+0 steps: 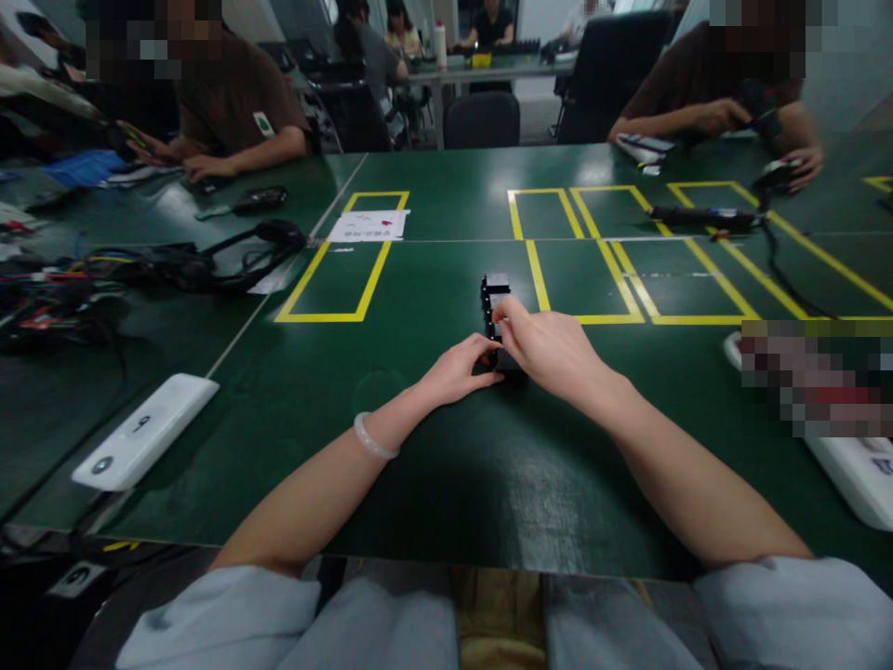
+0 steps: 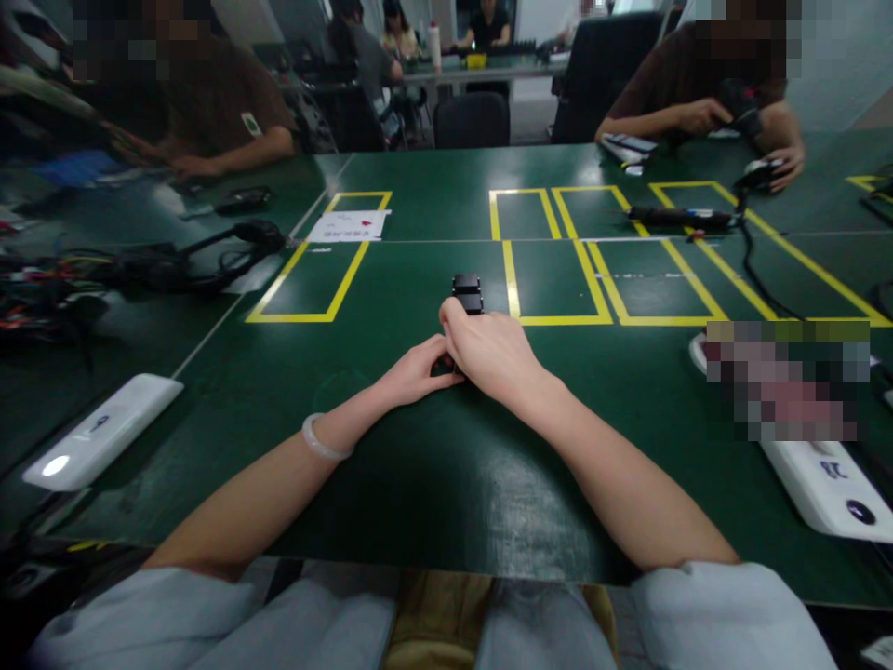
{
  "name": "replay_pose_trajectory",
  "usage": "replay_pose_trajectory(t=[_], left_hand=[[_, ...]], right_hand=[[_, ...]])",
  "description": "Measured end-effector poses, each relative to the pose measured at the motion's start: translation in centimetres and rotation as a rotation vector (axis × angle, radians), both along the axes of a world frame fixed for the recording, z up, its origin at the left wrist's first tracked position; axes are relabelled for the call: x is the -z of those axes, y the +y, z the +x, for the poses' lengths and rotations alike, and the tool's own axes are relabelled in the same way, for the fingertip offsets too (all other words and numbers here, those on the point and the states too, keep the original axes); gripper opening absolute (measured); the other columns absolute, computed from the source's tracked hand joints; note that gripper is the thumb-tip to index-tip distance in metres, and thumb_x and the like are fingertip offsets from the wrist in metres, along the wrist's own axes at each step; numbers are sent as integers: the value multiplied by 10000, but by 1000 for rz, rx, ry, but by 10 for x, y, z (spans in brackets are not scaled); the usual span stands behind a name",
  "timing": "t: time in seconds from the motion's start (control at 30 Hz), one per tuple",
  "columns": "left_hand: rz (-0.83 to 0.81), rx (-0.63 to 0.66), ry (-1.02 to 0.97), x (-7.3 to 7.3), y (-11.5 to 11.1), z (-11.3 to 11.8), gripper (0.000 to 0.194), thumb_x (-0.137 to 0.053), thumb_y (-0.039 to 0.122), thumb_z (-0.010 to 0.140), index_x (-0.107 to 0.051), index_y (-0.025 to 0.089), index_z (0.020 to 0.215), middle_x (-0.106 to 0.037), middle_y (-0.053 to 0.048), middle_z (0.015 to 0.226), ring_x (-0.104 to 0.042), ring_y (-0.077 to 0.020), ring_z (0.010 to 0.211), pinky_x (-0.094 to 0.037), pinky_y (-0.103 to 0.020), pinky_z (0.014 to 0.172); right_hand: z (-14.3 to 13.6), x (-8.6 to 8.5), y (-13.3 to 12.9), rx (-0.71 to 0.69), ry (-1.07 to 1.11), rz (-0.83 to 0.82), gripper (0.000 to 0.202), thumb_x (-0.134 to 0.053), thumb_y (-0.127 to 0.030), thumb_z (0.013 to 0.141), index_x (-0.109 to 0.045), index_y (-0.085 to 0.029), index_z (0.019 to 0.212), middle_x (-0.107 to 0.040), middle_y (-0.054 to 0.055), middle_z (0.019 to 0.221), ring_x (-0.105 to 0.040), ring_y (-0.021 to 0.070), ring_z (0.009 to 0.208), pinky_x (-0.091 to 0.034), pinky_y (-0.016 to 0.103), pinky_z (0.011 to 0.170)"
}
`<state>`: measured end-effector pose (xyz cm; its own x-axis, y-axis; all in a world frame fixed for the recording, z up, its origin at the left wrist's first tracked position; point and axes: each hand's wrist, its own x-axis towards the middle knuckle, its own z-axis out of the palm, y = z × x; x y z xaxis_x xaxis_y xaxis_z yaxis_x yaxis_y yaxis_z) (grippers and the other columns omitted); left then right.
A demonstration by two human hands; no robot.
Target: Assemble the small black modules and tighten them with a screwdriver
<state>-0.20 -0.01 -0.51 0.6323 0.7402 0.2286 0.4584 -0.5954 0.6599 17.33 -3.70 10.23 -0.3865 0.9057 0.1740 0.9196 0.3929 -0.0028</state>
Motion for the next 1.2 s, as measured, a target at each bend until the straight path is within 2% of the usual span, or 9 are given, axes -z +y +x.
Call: replay_pose_trajectory(t=[0.17,0.4,0.67,0.93,1.1,1.2], left_hand=[[-7,7,0,1,1,-1,418,-651,399,844,-540,206,1197,-569,-58,1028,-579,-213,919,-487,-338,817],[-1,6,2,0,0,0,390,-654,401,842,-554,200,1160,-561,-39,1000,-581,-196,893,-478,-321,809],[-13,2,10,-1,-1,-1,394,-643,398,847,-544,208,1178,-570,-51,1035,-584,-209,923,-484,-334,825],[-23,-5,-2,-1,-1,1,396,-651,397,839,-550,196,1164,-566,-45,1016,-581,-196,900,-479,-325,828],[-12,2,-11,-1,-1,1,404,-644,408,845,-547,202,1178,-570,-49,1018,-578,-207,912,-482,-336,827],[-13,5,2,-1,-1,0,401,-644,403,845,-545,206,1180,-566,-47,1004,-578,-205,907,-483,-334,826]], right_hand=[[0,-2,-2,-4,-47,7,403,-229,-425,988,-562,-203,1029,-704,69,779,-654,214,689,-241,279,557],[1,1,1,-30,-56,16,377,-208,-334,986,-529,-201,1134,-709,71,799,-649,213,667,-226,280,544],[0,-3,-3,-35,-87,8,437,-179,-386,996,-571,-193,996,-703,78,753,-643,211,675,-217,292,560],[1,1,1,-18,-57,9,368,-189,-322,985,-491,-194,1153,-701,73,784,-648,212,659,-215,278,533],[0,-2,-3,-18,-46,10,402,-204,-421,993,-533,-197,1051,-705,68,787,-654,210,688,-227,279,552],[0,-2,-3,-16,-70,26,395,-208,-393,992,-551,-199,1005,-702,69,758,-653,215,668,-208,288,542]])
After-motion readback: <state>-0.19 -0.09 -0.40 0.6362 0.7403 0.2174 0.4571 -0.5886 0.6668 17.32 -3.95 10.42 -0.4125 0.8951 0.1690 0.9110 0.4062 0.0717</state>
